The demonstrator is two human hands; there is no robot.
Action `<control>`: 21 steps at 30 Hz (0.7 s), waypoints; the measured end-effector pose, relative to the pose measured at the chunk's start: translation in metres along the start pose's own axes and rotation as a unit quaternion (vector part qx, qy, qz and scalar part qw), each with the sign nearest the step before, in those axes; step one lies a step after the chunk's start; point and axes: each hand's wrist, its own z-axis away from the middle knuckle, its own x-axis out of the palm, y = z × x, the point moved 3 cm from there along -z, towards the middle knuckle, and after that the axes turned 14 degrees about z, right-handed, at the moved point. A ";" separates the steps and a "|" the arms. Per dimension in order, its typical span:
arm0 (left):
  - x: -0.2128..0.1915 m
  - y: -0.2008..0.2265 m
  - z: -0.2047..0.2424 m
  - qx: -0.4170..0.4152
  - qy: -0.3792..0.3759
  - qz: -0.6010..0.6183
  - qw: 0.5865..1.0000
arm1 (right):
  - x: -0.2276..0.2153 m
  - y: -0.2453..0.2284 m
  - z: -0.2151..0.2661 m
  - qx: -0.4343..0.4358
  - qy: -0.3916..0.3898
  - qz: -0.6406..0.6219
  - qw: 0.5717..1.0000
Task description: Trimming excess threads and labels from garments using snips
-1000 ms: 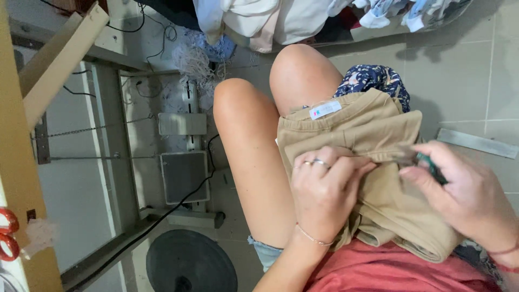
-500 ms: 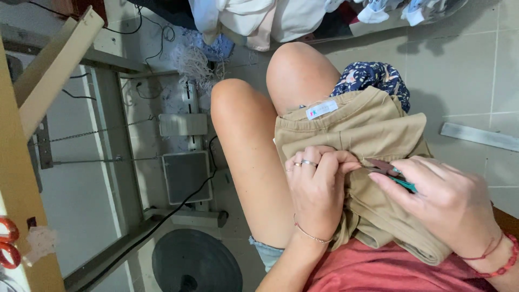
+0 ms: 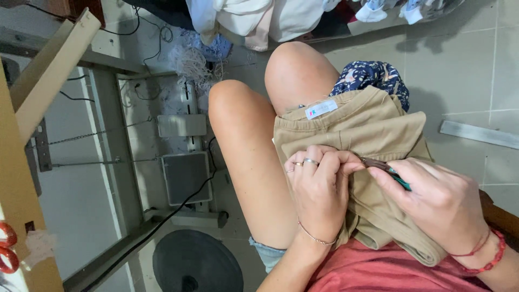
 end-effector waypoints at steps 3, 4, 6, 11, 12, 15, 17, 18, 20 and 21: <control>0.000 -0.001 0.001 -0.004 -0.007 -0.006 1.000 | 0.004 0.002 0.003 0.020 -0.022 -0.014 0.999; -0.001 -0.002 0.001 -0.002 -0.009 0.012 1.000 | 0.004 0.002 0.003 0.030 -0.025 -0.029 0.999; -0.001 -0.004 0.002 0.000 -0.011 0.030 0.999 | 0.005 0.004 0.003 0.039 -0.028 -0.044 0.998; -0.010 -0.013 0.004 -0.035 0.012 0.189 0.981 | 0.008 0.017 0.005 0.164 -0.096 -0.197 0.962; -0.013 -0.017 0.005 -0.035 0.013 0.188 0.981 | 0.012 0.021 0.013 0.162 -0.096 -0.197 0.962; -0.016 -0.026 0.009 -0.076 -0.017 0.195 0.978 | 0.018 0.033 0.028 0.242 -0.112 -0.185 0.946; -0.019 -0.023 0.008 -0.009 -0.001 0.160 0.987 | 0.009 0.030 0.017 0.260 -0.115 -0.183 0.941; -0.019 -0.020 0.007 -0.009 0.001 0.158 0.987 | 0.014 0.029 0.018 0.258 -0.114 -0.184 0.942; -0.018 -0.011 0.003 0.020 0.001 0.066 0.998 | 0.023 0.027 0.020 0.223 -0.129 -0.155 0.954; -0.016 -0.011 0.004 0.020 0.003 0.066 0.998 | 0.022 0.025 0.016 0.221 -0.129 -0.155 0.954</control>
